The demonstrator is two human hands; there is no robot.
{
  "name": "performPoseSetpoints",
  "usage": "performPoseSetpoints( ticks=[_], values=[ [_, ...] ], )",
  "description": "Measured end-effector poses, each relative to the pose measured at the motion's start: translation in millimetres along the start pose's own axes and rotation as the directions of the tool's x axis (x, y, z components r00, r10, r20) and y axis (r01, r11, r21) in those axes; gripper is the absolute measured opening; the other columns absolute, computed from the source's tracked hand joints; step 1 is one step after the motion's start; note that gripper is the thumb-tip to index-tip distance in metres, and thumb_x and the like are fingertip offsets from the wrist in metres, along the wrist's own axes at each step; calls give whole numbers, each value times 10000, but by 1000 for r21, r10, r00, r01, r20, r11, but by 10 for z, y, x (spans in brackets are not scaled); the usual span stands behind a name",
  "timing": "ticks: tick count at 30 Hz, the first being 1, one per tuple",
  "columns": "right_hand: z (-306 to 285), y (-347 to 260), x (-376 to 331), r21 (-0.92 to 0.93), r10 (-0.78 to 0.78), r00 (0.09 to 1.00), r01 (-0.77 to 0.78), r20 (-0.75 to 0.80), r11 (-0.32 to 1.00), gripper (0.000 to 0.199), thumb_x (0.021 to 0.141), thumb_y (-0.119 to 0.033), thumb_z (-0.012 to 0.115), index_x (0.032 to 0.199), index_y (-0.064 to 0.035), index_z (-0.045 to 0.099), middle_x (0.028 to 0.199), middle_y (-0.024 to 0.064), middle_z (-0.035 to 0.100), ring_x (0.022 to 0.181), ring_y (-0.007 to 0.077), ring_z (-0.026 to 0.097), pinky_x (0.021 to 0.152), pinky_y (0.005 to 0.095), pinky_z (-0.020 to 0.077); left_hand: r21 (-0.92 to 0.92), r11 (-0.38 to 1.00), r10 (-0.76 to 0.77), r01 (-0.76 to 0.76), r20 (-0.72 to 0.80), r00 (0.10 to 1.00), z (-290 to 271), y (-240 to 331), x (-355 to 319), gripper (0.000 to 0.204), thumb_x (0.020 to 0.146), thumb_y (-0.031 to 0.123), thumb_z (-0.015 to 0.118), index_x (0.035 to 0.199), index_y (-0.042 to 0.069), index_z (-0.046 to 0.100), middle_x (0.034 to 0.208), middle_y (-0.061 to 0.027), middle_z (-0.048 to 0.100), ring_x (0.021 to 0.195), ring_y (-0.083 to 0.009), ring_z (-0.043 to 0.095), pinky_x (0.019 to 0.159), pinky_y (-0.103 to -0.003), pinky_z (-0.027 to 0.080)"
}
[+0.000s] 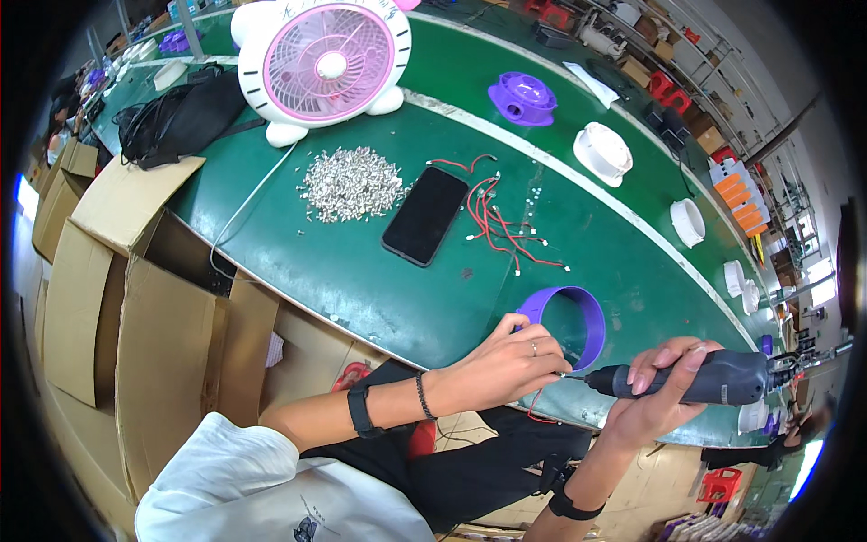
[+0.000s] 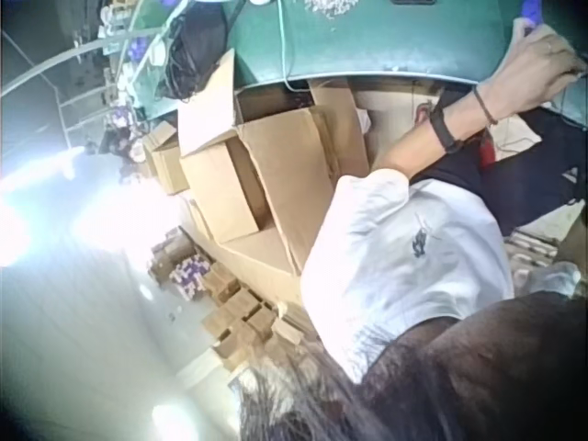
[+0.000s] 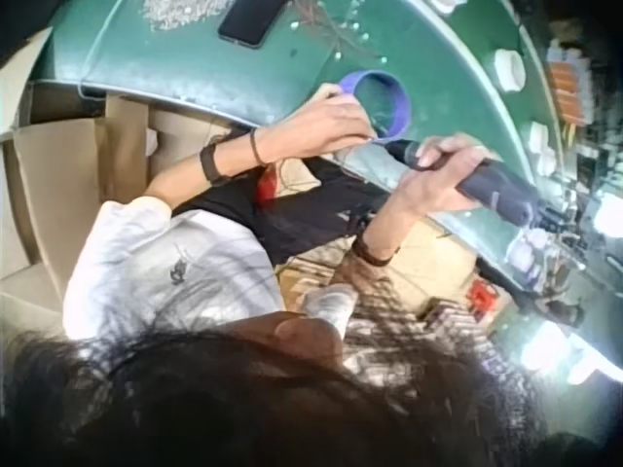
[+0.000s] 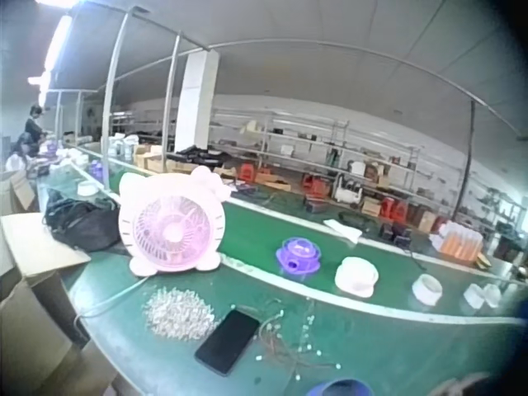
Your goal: Assemble electrical components and screws into small plastic fan housings.
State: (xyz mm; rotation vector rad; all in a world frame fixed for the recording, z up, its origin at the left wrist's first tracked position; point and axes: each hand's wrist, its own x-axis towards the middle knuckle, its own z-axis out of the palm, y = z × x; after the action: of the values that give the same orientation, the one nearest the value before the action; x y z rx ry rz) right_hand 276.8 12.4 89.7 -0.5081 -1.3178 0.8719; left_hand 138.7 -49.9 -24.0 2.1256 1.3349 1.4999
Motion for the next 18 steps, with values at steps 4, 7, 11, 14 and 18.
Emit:
performPoseSetpoints(
  ticks=[4,7,11,14,18],
  values=[
    [32,30,13,-27,5,1000,-4,15,1000,242,1038,-226,637,1064,-58,464,741,69,538,444,88,408,396,228,362,-12,1000,-24,24,-1,1000,14,-19,-12,174,906,154,730,1070,101,711,1013,4,645,1026,-182,590,988,-401,363],
    [66,16,18,-36,-1,999,3,34,999,228,1047,-224,620,1048,-57,465,741,68,533,442,86,408,394,227,358,-5,1000,-14,14,-19,1000,1,-11,-13,163,903,149,732,1054,93,713,1002,-1,642,1015,-186,587,977,-395,368],
    [88,-13,3,-60,-6,999,9,38,998,219,1040,-205,629,1016,-59,468,704,52,512,442,80,407,398,225,346,-34,999,-17,16,-26,1000,45,-13,12,142,894,138,737,1025,87,719,1000,-3,641,1022,-184,583,960,-384,374],
    [135,-5,-5,-82,-7,1000,9,26,997,211,1032,-187,640,1009,-55,476,675,41,500,446,77,410,405,223,342,-31,999,-26,25,-24,999,54,-22,14,145,885,144,747,1015,84,721,994,-1,641,1024,-181,581,949,-384,371],
    [132,-24,1,-86,1,1000,0,10,996,206,1022,-173,655,1025,-47,492,657,33,496,455,76,419,412,224,348,-51,998,-44,43,-33,998,36,-9,14,162,877,185,766,1004,96,723,984,9,641,1019,-177,577,943,-401,346]
  ],
)
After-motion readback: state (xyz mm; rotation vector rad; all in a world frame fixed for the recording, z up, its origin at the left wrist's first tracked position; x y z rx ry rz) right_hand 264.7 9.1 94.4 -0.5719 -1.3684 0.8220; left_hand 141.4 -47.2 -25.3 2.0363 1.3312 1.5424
